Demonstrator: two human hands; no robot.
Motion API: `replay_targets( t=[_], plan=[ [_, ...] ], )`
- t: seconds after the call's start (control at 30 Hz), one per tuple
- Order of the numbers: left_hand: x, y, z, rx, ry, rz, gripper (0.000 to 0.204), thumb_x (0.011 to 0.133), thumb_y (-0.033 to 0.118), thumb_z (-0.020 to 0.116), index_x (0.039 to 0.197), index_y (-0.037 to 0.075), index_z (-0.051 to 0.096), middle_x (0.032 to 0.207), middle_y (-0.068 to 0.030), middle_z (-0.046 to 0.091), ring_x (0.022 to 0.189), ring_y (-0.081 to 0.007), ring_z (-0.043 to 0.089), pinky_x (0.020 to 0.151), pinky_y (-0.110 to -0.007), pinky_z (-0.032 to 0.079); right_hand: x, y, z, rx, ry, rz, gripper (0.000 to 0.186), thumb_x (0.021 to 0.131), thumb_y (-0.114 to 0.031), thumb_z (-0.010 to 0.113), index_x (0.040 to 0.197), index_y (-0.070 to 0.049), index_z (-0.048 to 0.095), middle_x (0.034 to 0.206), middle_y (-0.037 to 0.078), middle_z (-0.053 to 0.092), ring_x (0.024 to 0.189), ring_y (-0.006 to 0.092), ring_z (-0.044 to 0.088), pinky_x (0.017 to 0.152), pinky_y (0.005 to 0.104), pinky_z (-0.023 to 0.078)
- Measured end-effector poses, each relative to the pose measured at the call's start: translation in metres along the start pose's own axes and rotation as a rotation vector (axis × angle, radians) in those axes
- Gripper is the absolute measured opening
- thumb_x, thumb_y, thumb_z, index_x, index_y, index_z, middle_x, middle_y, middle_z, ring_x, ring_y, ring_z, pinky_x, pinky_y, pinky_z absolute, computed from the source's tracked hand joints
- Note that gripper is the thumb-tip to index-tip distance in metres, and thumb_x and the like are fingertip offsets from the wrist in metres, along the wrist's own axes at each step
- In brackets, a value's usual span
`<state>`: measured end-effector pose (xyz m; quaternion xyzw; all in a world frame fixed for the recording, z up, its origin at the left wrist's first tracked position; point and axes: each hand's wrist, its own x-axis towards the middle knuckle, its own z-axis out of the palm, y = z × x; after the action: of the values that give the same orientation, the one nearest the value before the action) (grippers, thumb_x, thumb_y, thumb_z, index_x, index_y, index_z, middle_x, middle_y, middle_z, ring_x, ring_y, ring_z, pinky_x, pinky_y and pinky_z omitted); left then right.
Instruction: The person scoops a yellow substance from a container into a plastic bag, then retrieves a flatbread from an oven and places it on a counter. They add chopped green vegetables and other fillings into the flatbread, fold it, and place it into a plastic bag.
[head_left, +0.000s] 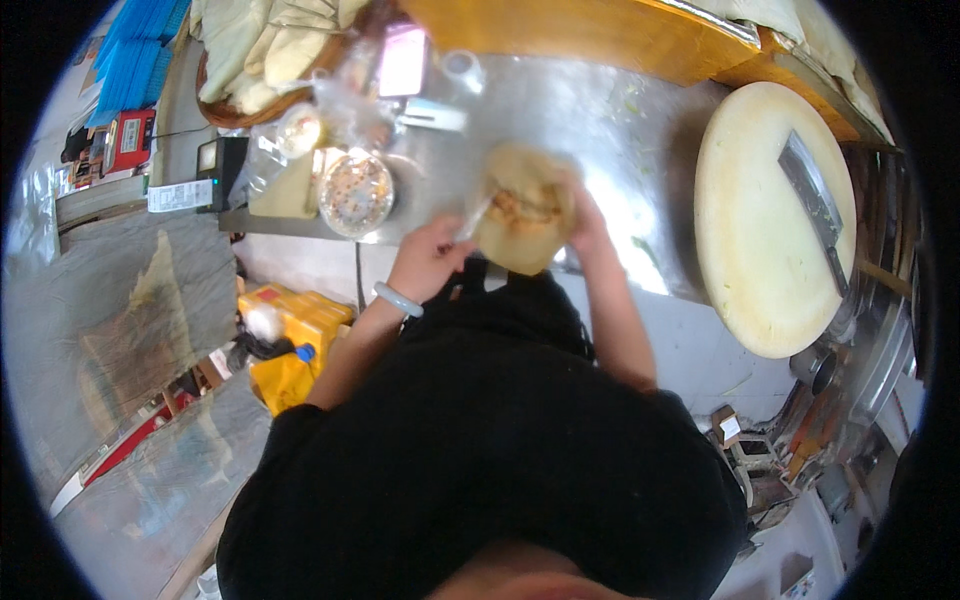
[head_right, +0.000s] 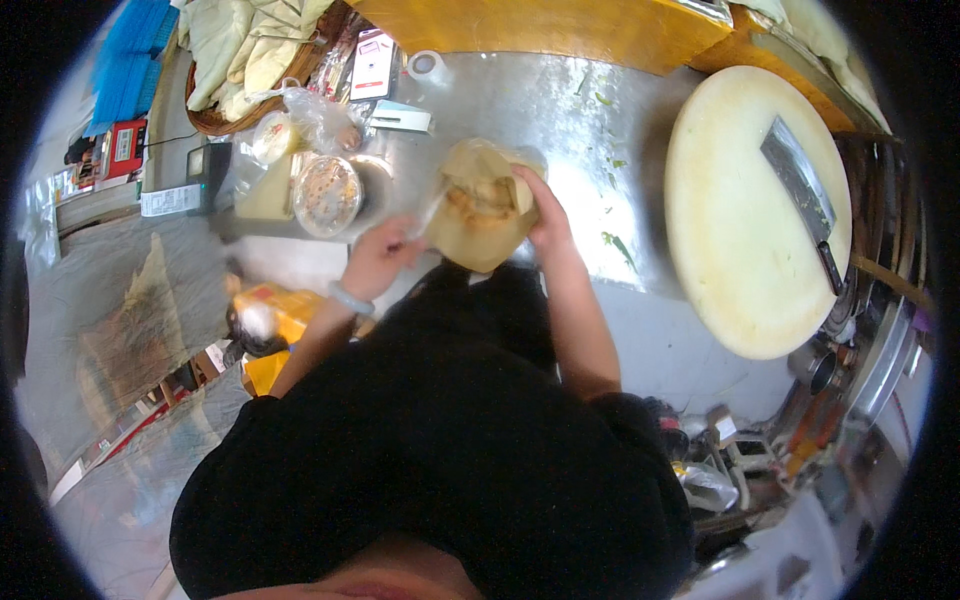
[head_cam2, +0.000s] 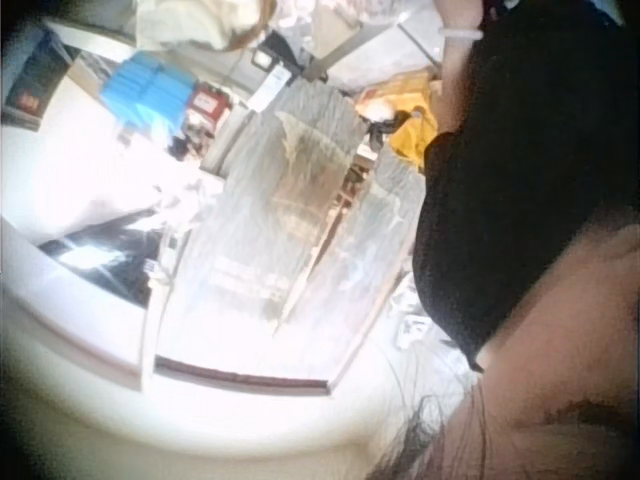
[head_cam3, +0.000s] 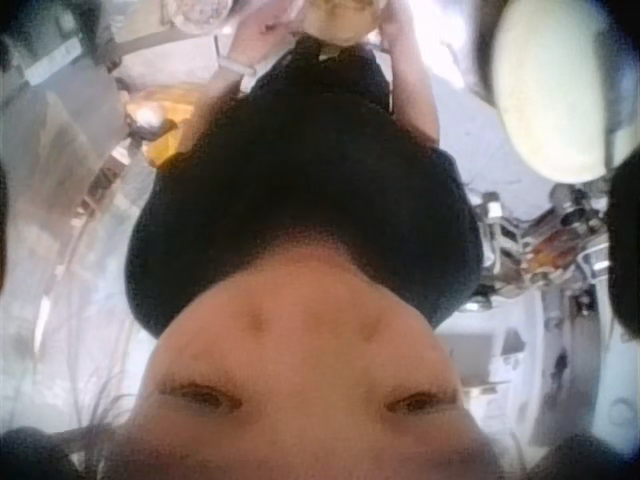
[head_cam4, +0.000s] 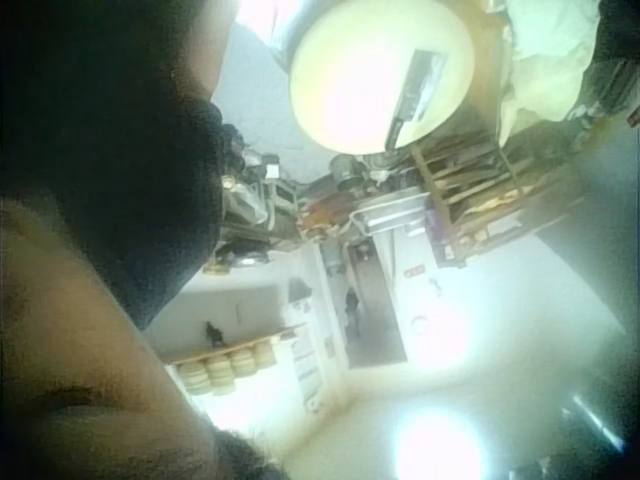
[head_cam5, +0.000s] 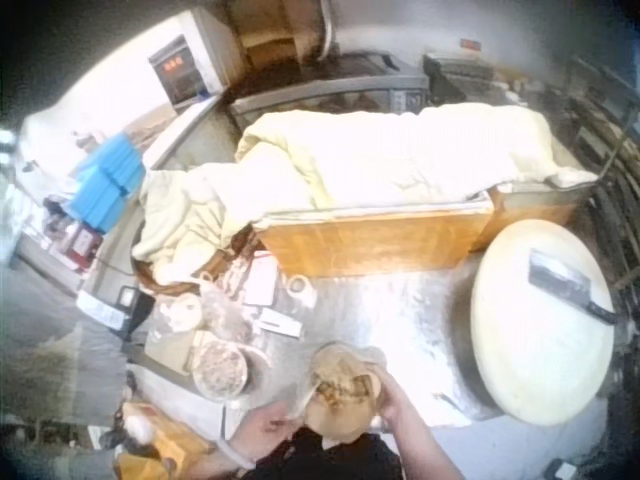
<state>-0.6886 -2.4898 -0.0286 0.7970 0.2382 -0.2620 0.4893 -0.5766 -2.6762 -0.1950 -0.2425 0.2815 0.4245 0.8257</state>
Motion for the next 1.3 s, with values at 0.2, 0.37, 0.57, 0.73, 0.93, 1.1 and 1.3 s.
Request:
replay_targets(
  t=[0.2,0.37,0.57,0.73,0.93,1.1,1.3],
  plan=[
    [-0.002,-0.008,0.019,-0.753,-0.201,0.367,0.023,0.084,0.012,0.054,0.105,0.005,0.048,0.098,-0.0034,0.055,0.093,-0.0112,0.05,0.084,-0.026,0.039,-0.013,-0.006,0.065,-0.165,0.244,-0.415,0.045,0.072,-0.014,0.067,0.108,0.0,0.044,0.1,0.011,0.051,0.088,0.024,0.053,0.071,0.0312,0.047],
    [0.02,-0.026,0.017,-0.647,-0.003,0.253,0.028,0.086,0.017,0.05,0.112,0.008,0.047,0.114,-0.0085,0.051,0.105,-0.0156,0.046,0.09,-0.03,0.036,0.048,0.01,0.057,-0.968,0.807,-1.161,0.052,0.075,-0.028,0.058,0.106,0.009,0.039,0.102,0.024,0.037,0.096,0.0378,0.036,0.088,0.0442,0.03],
    [0.071,-0.021,-0.06,-0.15,0.305,0.299,0.023,0.086,0.021,0.051,0.098,0.003,0.057,0.095,-0.0067,0.06,0.089,-0.0142,0.055,0.079,-0.027,0.043,0.011,0.002,0.034,-1.327,0.668,-1.121,0.047,0.076,-0.029,0.06,0.11,0.002,0.047,0.117,0.027,0.035,0.109,0.0392,0.036,0.092,0.0413,0.031],
    [0.184,0.019,-0.217,0.558,1.078,0.451,0.029,0.081,0.027,0.051,0.1,0.007,0.057,0.075,-0.0136,0.063,0.068,-0.0272,0.061,0.063,-0.035,0.047,-0.062,-0.008,0.052,-1.346,0.552,-1.229,0.027,0.079,-0.017,0.059,0.103,-0.007,0.056,0.12,0.015,0.042,0.11,0.0279,0.042,0.089,0.0356,0.036],
    [0.233,0.032,-0.259,1.001,0.855,0.24,0.025,0.075,0.024,0.053,0.095,0.013,0.062,0.086,-0.0146,0.062,0.085,-0.0313,0.058,0.077,-0.038,0.046,-0.098,-0.023,0.057,-0.976,0.519,-1.316,0.019,0.081,-0.011,0.057,0.099,-0.008,0.056,0.113,0.01,0.048,0.1,0.019,0.049,0.078,0.0309,0.044],
    [0.186,0.033,-0.235,0.718,1.028,0.437,0.024,0.076,0.028,0.06,0.083,0.006,0.064,0.07,-0.0125,0.062,0.066,-0.0279,0.06,0.063,-0.035,0.047,-0.117,-0.025,0.092,-0.844,0.425,-1.269,0.013,0.083,-0.003,0.052,0.095,-0.001,0.054,0.097,0.006,0.056,0.081,0.0123,0.056,0.07,0.0227,0.045],
    [0.02,0.046,-0.072,0.633,0.96,1.04,0.01,0.074,0.016,0.065,0.071,0.007,0.061,0.059,-0.0046,0.057,0.046,-0.0178,0.052,0.041,-0.028,0.039,-0.116,-0.003,0.162,-0.749,-0.152,-0.845,0.029,0.083,-0.008,0.055,0.111,-0.002,0.047,0.103,0.009,0.055,0.092,0.0143,0.055,0.081,0.0275,0.044]
  ],
)
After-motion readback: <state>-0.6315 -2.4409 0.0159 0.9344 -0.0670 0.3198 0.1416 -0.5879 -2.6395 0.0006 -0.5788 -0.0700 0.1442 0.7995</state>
